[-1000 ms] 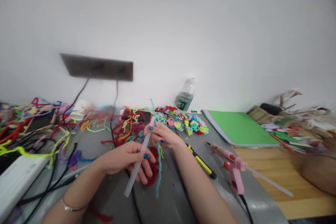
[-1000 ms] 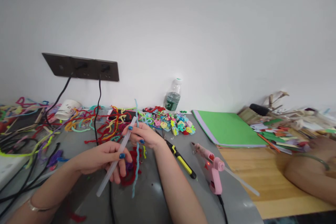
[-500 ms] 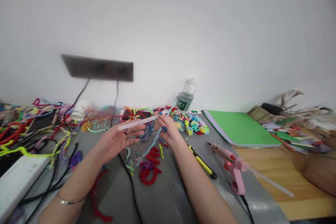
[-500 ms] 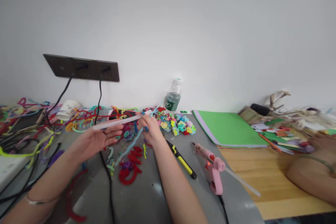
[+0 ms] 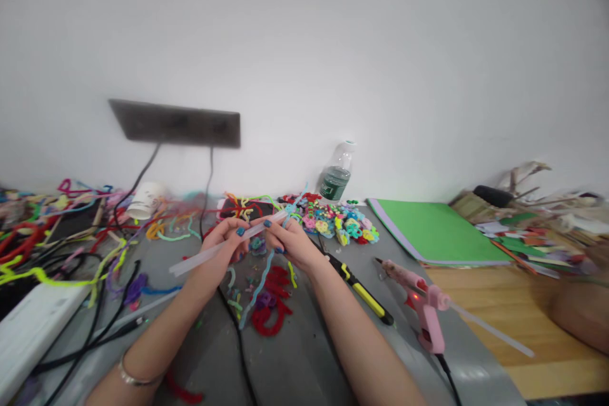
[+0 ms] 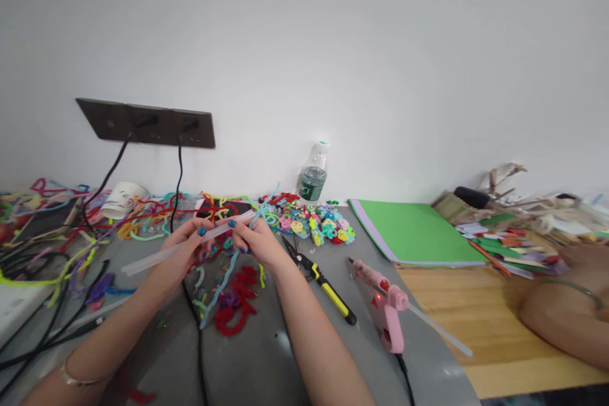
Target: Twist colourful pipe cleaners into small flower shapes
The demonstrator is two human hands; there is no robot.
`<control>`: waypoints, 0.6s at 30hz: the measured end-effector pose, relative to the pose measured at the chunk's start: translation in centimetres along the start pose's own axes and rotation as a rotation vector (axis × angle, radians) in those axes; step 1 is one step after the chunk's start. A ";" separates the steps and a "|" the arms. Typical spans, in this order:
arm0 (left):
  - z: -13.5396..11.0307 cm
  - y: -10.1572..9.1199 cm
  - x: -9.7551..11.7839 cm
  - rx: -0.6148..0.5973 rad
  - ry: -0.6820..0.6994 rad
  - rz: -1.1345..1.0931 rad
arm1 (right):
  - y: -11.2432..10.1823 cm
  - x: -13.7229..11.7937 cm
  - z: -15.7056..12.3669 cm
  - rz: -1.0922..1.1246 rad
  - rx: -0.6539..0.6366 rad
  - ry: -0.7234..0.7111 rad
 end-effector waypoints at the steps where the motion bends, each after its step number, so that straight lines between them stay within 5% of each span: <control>1: 0.0 0.0 0.1 0.008 -0.016 -0.028 | 0.1 -0.1 0.0 0.001 -0.012 -0.002; 8: 0.0 0.0 -0.1 -0.032 -0.060 -0.183 | 0.1 -0.9 -0.2 0.153 0.046 -0.038; 18: -0.1 0.2 -0.1 -0.082 -0.065 -0.252 | 0.9 -0.7 -0.5 0.144 -0.113 -0.003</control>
Point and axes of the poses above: each hand's wrist, its own z-axis towards the middle knuckle, its own y-axis out of the palm, x = y × z, the point moved 6 cm from there along z, towards the middle knuckle, and after that the axes turned 1 degree about -y, right-handed, at the moved point
